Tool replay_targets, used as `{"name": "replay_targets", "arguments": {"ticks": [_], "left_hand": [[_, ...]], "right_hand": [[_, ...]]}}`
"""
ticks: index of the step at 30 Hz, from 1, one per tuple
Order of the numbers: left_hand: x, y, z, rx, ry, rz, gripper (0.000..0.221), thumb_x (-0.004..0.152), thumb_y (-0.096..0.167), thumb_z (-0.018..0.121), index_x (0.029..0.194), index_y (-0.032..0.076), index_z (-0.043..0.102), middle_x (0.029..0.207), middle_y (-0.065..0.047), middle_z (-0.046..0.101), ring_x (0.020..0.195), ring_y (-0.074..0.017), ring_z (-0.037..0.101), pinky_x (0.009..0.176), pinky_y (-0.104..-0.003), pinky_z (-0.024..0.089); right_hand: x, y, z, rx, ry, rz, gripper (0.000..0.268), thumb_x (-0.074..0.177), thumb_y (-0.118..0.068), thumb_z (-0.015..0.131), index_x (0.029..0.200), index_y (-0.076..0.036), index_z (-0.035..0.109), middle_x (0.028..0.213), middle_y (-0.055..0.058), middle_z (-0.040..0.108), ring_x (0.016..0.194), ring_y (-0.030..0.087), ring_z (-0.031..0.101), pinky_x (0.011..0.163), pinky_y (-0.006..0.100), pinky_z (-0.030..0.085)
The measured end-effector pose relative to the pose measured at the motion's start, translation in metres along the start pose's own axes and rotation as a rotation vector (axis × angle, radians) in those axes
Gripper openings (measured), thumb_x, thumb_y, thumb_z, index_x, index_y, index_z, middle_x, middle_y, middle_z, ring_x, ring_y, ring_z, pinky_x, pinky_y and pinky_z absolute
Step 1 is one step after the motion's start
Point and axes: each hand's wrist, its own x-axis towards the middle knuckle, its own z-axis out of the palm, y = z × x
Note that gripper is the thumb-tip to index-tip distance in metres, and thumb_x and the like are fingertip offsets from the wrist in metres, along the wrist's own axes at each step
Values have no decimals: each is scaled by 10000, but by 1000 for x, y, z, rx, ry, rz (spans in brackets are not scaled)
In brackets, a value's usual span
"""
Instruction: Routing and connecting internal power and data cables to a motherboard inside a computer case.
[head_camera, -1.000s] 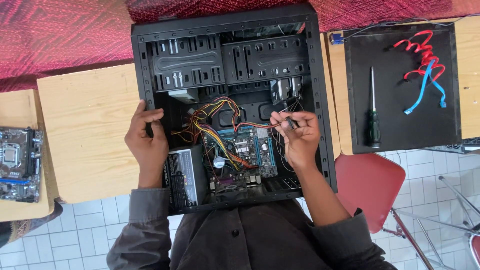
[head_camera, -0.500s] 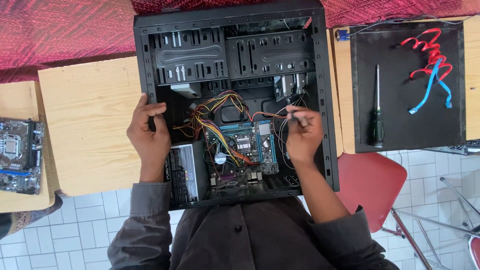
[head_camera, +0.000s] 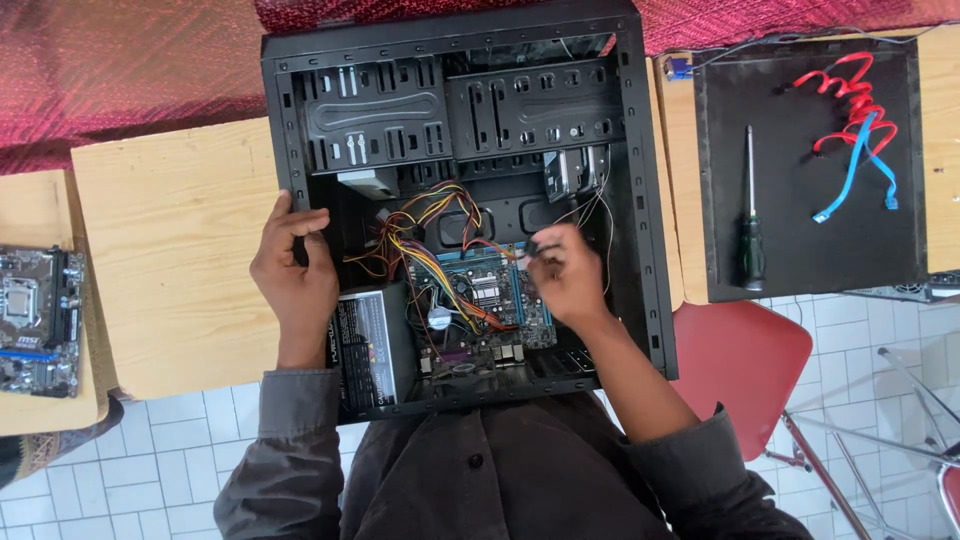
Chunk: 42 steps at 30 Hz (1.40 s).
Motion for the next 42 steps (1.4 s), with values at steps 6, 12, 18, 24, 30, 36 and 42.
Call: {"name": "replay_targets", "arguments": {"ticks": [6, 12, 18, 24, 30, 36, 42], "left_hand": [[-1, -1, 0, -6, -7, 18, 286, 994, -171, 545, 1002, 45, 731, 1056, -139, 729, 1380, -505, 518, 1135, -605, 428], [-1, -5, 0, -26, -4, 25, 261, 998, -153, 562, 977, 51, 724, 1053, -123, 735, 1377, -488, 530, 1143, -594, 419], [-2, -5, 0, -8, -17, 42, 287, 1002, -172, 544, 1014, 47, 730, 1064, -136, 729, 1386, -522, 491, 1131, -631, 414], [-3, -9, 0, 2, -16, 32, 282, 998, -161, 559, 998, 58, 737, 1059, -117, 733, 1389, -491, 510, 1138, -600, 420], [-1, -8, -1, -7, -18, 39, 257, 1000, -151, 575, 987, 51, 735, 1049, -122, 735, 1374, -504, 518, 1123, -596, 435], [0, -4, 0, 8, 2, 42, 275, 977, -154, 588, 981, 68, 750, 1050, -104, 743, 1358, -498, 533, 1107, -598, 448], [-2, -24, 10, 183, -58, 365, 396, 757, -176, 626, 1009, 87, 780, 1270, -152, 702, 1331, -464, 548, 1099, -527, 438]], "right_hand": [[-12, 11, 6, 42, -422, 68, 380, 809, 102, 756, 1156, 18, 626, 973, 246, 690, 828, 389, 769, 695, 452, 661], [-10, -3, 6, -106, -649, 71, 322, 812, 16, 818, 1058, 29, 611, 950, 276, 665, 841, 444, 753, 696, 486, 666], [-9, 11, 7, -39, -584, 77, 330, 852, -7, 808, 1100, 11, 592, 961, 256, 655, 826, 418, 758, 677, 479, 661], [-9, 10, 6, -23, -543, 78, 326, 848, 14, 803, 1100, 15, 596, 953, 255, 666, 817, 400, 765, 662, 453, 658], [-11, 9, 6, -68, -416, 23, 404, 812, 33, 827, 1142, 21, 593, 961, 292, 667, 796, 421, 762, 648, 463, 661], [-1, -6, 3, -47, -74, -48, 395, 835, -50, 877, 1138, -6, 627, 959, 193, 702, 810, 324, 769, 656, 377, 659], [6, -23, -5, 457, 236, -17, 386, 991, -129, 714, 1283, -31, 482, 1102, 158, 652, 876, 264, 746, 780, 393, 691]]}}
